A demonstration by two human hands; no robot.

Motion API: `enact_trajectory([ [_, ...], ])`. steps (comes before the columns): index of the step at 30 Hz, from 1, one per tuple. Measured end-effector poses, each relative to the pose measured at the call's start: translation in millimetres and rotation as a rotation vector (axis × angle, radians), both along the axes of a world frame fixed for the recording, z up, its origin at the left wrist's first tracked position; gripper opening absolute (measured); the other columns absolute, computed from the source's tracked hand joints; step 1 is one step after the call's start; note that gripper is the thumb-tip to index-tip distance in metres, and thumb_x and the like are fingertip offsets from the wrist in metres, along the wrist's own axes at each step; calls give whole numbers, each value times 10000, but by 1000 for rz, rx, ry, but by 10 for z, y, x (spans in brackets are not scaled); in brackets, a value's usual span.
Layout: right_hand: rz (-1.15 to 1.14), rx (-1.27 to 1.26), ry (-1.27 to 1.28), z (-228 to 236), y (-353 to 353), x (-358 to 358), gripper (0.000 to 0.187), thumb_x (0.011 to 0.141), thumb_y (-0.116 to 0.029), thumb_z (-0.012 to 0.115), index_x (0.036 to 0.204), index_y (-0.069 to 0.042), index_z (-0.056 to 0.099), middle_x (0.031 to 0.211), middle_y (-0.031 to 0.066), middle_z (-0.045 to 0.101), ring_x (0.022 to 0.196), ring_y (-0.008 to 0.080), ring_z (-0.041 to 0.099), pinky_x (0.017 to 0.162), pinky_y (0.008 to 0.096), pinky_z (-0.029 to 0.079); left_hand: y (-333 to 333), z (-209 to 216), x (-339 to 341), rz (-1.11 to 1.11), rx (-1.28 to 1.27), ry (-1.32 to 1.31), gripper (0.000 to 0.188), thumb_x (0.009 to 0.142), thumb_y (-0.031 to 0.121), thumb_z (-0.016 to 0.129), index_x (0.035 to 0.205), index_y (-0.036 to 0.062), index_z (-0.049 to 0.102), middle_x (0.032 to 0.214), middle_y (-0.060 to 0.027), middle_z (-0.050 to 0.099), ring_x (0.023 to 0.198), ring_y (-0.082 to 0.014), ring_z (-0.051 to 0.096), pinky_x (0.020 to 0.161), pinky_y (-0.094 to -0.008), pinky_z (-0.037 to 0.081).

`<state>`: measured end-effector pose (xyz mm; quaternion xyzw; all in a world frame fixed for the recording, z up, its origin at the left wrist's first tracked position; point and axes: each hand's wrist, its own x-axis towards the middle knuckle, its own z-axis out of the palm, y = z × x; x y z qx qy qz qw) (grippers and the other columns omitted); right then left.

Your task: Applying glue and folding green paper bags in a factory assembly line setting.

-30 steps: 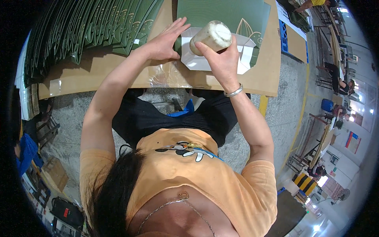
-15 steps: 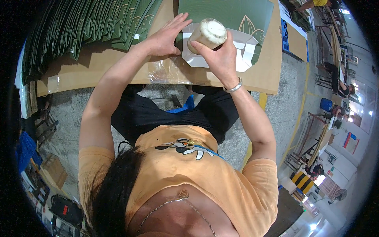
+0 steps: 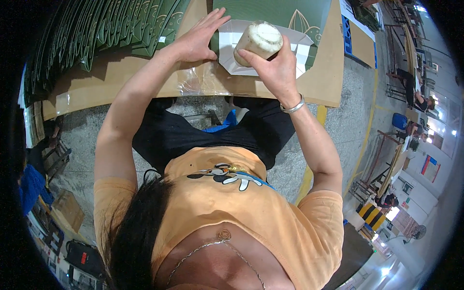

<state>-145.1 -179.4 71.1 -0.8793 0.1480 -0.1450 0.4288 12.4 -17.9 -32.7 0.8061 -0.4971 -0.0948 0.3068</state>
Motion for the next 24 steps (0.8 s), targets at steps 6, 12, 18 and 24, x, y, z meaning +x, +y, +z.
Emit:
enact_trajectory([
  [6, -35, -29, 17, 65, -28, -68, 648, 721, -322, 861, 1155, 30, 534, 1062, 165, 689, 980, 216, 677, 843, 330, 545, 12, 47, 1, -13, 60, 1, 1088, 647, 172, 825, 1528, 120, 188, 1604, -146, 115, 1486, -285, 116, 1227, -412, 151],
  [12, -35, -16, -7, 70, -115, -126, 632, 739, -308, 852, 1167, 30, 533, 1075, 159, 687, 995, 213, 673, 853, 329, 546, 1, 63, -4, 0, 86, 6, 1089, 661, 175, 823, 1534, 128, 173, 1608, -132, 100, 1487, -278, 110, 1230, -412, 149],
  [18, -58, -49, 27, 106, -220, -223, 638, 751, -301, 843, 1191, 28, 519, 1110, 159, 674, 1020, 213, 662, 864, 329, 544, -10, 120, -26, 14, 138, 6, 1079, 670, 186, 821, 1533, 133, 177, 1610, -120, 99, 1488, -265, 105, 1235, -419, 133],
  [24, -101, -53, 24, 138, -305, -318, 651, 746, -306, 846, 1200, 24, 516, 1113, 148, 662, 1029, 213, 651, 875, 325, 539, 14, 143, -35, 22, 149, 9, 1062, 673, 169, 809, 1531, 132, 185, 1609, -119, 105, 1488, -261, 108, 1236, -412, 132],
])
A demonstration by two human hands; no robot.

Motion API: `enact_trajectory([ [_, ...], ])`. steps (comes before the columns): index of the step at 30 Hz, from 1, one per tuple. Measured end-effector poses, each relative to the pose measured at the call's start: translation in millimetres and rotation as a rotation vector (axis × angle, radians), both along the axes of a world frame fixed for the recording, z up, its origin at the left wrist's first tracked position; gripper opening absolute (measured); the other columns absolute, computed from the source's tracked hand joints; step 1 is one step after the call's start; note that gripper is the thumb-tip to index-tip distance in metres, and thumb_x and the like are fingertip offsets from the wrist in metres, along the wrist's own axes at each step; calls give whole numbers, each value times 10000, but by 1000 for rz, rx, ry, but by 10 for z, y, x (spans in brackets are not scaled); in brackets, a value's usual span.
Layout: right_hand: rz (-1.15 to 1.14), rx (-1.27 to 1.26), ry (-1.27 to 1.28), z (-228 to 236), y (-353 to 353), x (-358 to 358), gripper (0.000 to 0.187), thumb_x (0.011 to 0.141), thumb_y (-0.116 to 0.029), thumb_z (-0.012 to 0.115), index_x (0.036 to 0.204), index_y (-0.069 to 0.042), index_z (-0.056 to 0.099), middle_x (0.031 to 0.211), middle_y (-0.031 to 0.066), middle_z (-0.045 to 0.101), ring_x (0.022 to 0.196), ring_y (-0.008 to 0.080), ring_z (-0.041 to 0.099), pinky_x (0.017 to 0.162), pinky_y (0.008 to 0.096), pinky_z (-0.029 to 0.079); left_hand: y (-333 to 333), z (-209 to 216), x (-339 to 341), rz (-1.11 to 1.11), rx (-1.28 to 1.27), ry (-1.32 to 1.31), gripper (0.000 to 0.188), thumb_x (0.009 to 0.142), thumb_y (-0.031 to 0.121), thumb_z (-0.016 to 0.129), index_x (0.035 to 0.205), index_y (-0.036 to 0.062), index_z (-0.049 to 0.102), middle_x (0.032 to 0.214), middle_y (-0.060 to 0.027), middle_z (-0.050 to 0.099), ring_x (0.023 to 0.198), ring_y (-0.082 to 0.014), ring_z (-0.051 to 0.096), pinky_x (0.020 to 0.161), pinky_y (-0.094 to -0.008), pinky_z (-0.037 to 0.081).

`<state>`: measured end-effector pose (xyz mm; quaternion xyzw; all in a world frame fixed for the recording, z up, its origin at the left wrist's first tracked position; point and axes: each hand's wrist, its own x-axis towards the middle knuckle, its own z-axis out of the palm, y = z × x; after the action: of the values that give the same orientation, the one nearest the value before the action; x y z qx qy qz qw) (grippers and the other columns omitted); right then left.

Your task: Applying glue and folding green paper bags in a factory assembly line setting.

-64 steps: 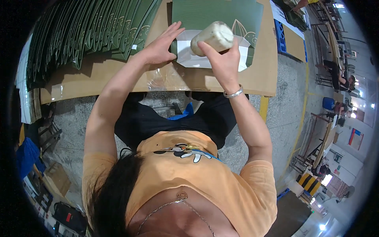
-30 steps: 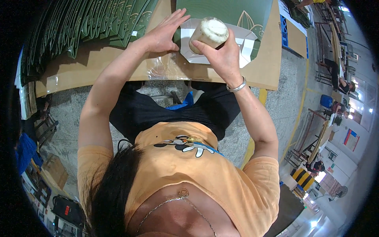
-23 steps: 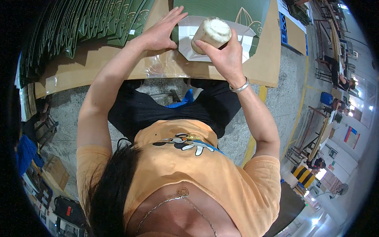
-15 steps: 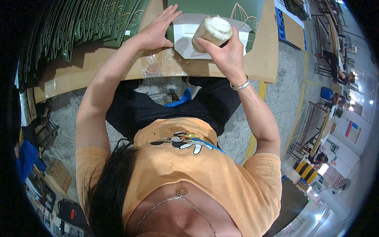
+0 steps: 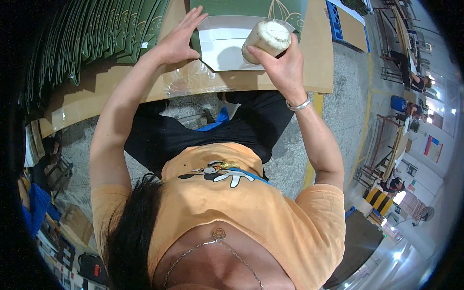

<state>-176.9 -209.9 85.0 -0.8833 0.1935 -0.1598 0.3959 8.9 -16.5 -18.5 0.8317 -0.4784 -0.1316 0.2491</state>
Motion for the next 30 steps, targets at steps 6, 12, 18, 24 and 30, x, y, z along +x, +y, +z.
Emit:
enact_trajectory([
  [6, -41, -18, -33, 29, -177, -122, 660, 745, -301, 847, 1211, 28, 516, 1107, 149, 663, 1025, 217, 653, 861, 330, 546, -17, -85, -1, 17, -72, -28, 1087, 649, 119, 812, 1533, 177, 182, 1612, -94, 108, 1484, -266, 127, 1219, -422, 212],
  [12, -81, -45, -41, 73, -316, -237, 644, 749, -299, 840, 1200, 38, 527, 1093, 155, 673, 998, 220, 665, 856, 329, 547, -27, -66, 1, 13, -69, -20, 1079, 644, 117, 807, 1530, 159, 193, 1611, -103, 109, 1484, -274, 125, 1218, -420, 209],
  [18, -153, -102, -43, 173, -382, -332, 614, 752, -273, 836, 1183, 43, 536, 1091, 150, 670, 983, 208, 661, 839, 324, 545, -15, -25, 3, -4, -94, 20, 1078, 634, 104, 801, 1527, 155, 200, 1610, -106, 114, 1484, -279, 121, 1218, -415, 206],
  [24, -212, -82, -72, 210, -453, -409, 582, 753, -231, 838, 1174, 39, 540, 1095, 142, 661, 995, 198, 644, 839, 321, 539, -15, -1, -7, 3, -90, 38, 1059, 632, 94, 788, 1520, 143, 215, 1610, -111, 115, 1486, -271, 120, 1218, -414, 202],
  [30, -272, -105, -63, 227, -552, -471, 557, 751, -224, 839, 1153, 31, 550, 1065, 132, 665, 977, 189, 643, 835, 322, 535, -11, 13, 2, -12, -106, 52, 1057, 627, 84, 780, 1519, 140, 216, 1610, -112, 117, 1488, -274, 109, 1218, -412, 200],
])
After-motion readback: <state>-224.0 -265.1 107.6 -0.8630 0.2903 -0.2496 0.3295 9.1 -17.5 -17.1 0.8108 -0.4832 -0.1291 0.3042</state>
